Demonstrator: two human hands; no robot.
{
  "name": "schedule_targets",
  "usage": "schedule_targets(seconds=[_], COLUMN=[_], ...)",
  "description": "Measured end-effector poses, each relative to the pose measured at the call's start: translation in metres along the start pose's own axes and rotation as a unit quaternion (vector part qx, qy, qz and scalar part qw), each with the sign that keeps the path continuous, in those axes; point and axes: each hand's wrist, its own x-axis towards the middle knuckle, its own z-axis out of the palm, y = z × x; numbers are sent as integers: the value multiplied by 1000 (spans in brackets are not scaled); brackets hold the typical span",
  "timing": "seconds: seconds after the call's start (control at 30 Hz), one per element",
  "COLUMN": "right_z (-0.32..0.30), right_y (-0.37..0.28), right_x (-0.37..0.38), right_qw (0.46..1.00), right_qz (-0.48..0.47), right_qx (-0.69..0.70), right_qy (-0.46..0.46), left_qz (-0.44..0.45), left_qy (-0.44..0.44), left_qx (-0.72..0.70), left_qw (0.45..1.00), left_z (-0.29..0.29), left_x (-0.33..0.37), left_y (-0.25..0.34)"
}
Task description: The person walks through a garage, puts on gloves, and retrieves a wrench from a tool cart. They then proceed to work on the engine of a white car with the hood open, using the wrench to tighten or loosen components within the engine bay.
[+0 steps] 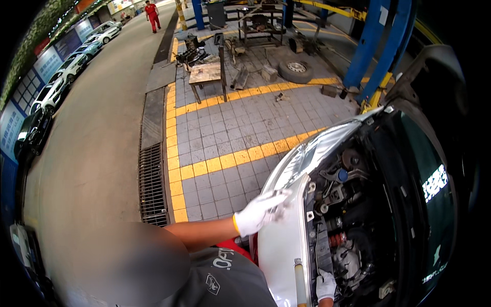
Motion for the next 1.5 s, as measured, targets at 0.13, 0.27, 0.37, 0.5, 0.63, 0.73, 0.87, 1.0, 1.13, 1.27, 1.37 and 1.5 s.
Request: schedule_targets(seconds=[0.13, 0.27, 0.37, 0.5, 0.63, 0.73, 0.87, 1.0, 1.13, 1.27, 1.37, 1.5], right_z=[18, 18, 13, 1, 6, 9, 23, 26, 24, 26, 34, 34], right_y=[38, 22, 16, -2, -3, -5, -9, -9, -14, -18, -10, -8], right_x=[6, 39, 51, 40, 42, 44, 37, 45, 53, 57, 53, 60], right_qw=[996, 994, 988, 989, 990, 989, 985, 974, 973, 969, 962, 958], right_qz=[68, 77, 133, 148, 139, 147, 150, 175, 188, 195, 206, 179], right_qx=[62, 33, 7, -3, -16, -24, -39, -69, -78, -48, -73, -110], right_qy=[-13, -66, -73, -10, 9, -14, 76, 125, 112, 142, 160, 197], left_qz=[-131, -174, -185, -227, -266, -286, -321, -328, -322, -312, -305, -296], left_qy=[60, 82, 69, 46, 24, 19, -16, -36, -19, -7, 2, 4], left_qx=[44, -6, -11, 16, 28, 37, 41, 28, 43, 47, 46, 42], left_qw=[989, 981, 980, 973, 963, 957, 946, 944, 946, 949, 951, 954], left_z=[-13, -32, -24, -9, -2, 16, 6, 7, 3, -2, -6, -10], left_x=[-21, -39, -40, -32, -28, -33, -34, -30, -35, -40, -41, -40], left_y=[-35, -67, -82, -90, -105, -112, -132, -143, -142, -135, -133, -131])
